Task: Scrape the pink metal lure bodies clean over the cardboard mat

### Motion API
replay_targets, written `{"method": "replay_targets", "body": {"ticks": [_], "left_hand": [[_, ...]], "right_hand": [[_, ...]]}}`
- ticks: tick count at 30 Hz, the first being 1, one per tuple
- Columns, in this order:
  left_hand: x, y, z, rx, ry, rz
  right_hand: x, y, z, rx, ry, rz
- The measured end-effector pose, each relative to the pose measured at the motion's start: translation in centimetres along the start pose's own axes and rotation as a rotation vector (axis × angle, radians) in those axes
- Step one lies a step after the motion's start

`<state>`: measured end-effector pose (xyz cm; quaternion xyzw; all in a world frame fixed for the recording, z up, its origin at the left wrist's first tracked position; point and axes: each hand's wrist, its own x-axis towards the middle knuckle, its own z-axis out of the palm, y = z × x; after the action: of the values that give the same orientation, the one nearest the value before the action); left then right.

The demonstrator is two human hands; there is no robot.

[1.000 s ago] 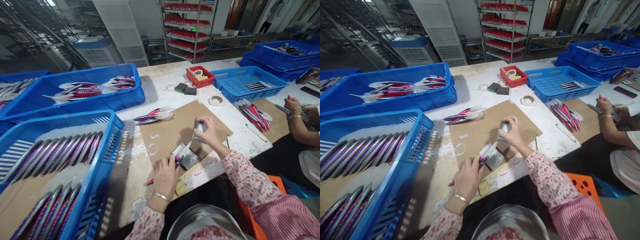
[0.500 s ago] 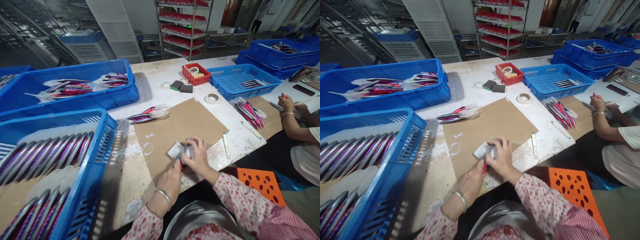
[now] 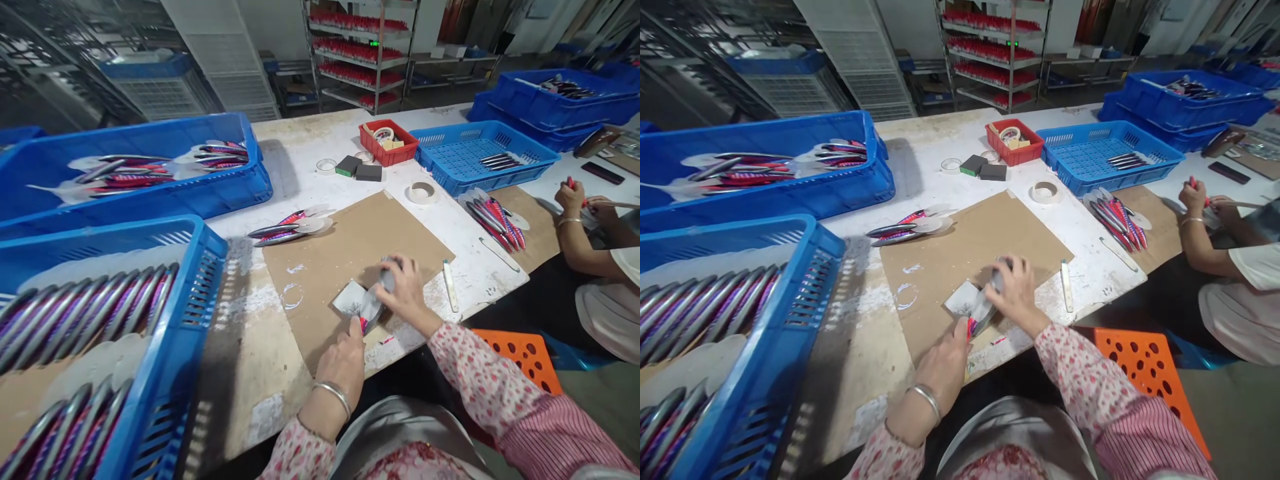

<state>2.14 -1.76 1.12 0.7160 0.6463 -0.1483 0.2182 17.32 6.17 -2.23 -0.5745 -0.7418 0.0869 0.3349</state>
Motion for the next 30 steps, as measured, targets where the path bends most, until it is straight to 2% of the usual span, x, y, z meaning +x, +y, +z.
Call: {"method": "replay_targets", "body": {"ticks": [3,7,9,12,14,16,18,21,24,27,30], "left_hand": [[0.2,-0.2,0.6,-0.016,0.029,-0.007],[0.7,-0.5,1.9,-0.044,0.094,0.030],[0.7,-0.5,2.2,-0.025,0.105,0.009],[0.3,-0.2,1.9,0.012,0.122,0.000],[0.1,0.1,1.7,0.022,0.119,0.011],[-0.1,0.3,1.6,0.033,0.122,-0.001],[0.0,0.4,1.7,0.045,0.155,-0.007],[0.1,0.3,2.2,0.061,0.215,0.000],[-0.1,0.0,2.5,0.075,0.204,-0.032],[0.2,-0.4,2.2,0.048,0.210,0.013],[1.4,-0.6,1.8,-0.039,0.175,-0.029]], "right_hand": [[-0.4,-0.3,-0.3,-0.050,0.024,-0.021],[-1.6,-0.8,0.0,0.048,-0.081,-0.079],[-0.6,0.1,0.0,0.031,-0.063,-0.015],[2.4,1.8,-0.2,-0.032,0.015,0.102],[3.4,2.0,-0.2,-0.006,0.032,0.105],[2.7,1.1,0.2,0.020,0.045,0.091],[0.8,-0.4,0.8,0.033,0.047,0.092],[-1.8,-1.3,1.4,0.101,-0.015,0.057],[-1.2,1.0,1.2,0.092,0.001,0.000],[1.7,4.6,1.5,0.039,0.104,0.000],[3.4,6.0,2.7,0.056,0.126,-0.023]]}}
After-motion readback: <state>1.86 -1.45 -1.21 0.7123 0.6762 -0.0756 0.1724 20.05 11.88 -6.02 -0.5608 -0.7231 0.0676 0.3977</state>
